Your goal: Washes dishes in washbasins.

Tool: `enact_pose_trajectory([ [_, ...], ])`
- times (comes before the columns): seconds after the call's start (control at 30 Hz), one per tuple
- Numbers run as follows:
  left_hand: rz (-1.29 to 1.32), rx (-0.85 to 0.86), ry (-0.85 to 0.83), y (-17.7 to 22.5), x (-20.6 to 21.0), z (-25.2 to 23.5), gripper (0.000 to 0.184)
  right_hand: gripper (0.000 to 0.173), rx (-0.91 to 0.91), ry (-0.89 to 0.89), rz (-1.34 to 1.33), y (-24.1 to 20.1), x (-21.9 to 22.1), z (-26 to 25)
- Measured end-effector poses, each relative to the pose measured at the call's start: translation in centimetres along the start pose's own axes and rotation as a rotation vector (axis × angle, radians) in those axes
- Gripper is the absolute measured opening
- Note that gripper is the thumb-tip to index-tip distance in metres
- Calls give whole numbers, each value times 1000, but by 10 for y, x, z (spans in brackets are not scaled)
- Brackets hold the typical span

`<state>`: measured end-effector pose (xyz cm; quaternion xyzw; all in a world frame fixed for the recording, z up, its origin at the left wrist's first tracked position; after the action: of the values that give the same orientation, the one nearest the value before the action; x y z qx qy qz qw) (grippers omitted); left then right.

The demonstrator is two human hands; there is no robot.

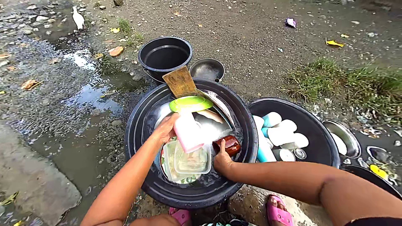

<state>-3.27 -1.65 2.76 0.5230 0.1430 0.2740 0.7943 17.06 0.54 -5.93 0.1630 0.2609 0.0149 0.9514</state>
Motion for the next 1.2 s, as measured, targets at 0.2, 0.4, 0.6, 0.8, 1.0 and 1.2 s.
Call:
enact_pose_trajectory([
  [0.2, -675, 388, -186, 38, 6, 3, 30, 26, -155, 83, -327, 3, -29, 28],
  [0.4, -517, 315, -84, 52, -13, 15, 13, 16, -534, 236, -1286, 79, -39, 28],
  [0.6, 161, 96, -300, 23, -4, -7, 53, 40, -791, -75, -2533, 96, -6, 23],
  [0.8, 63, 117, -403, 37, 50, -15, 23, 33, -926, 351, -2458, 180, 0, 48],
  [1.0, 234, 27, -513, 39, 128, -18, 81, 37, -351, 659, -2807, 308, 112, 25],
  [1.2, 125, -189, -75, 21, 198, -23, 65, 38, 553, 451, -3166, 288, 210, -49],
])
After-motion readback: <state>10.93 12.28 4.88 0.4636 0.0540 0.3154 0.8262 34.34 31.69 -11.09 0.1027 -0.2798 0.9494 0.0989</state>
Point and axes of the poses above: each hand's wrist, its own z-axis away from the middle knuckle, its own x-axis out of the palm, y = z × x, the point moved 8 cm from there along -z, towards the middle knuckle, and after that the axes turned 8 degrees about x, right-handed, at the moved point
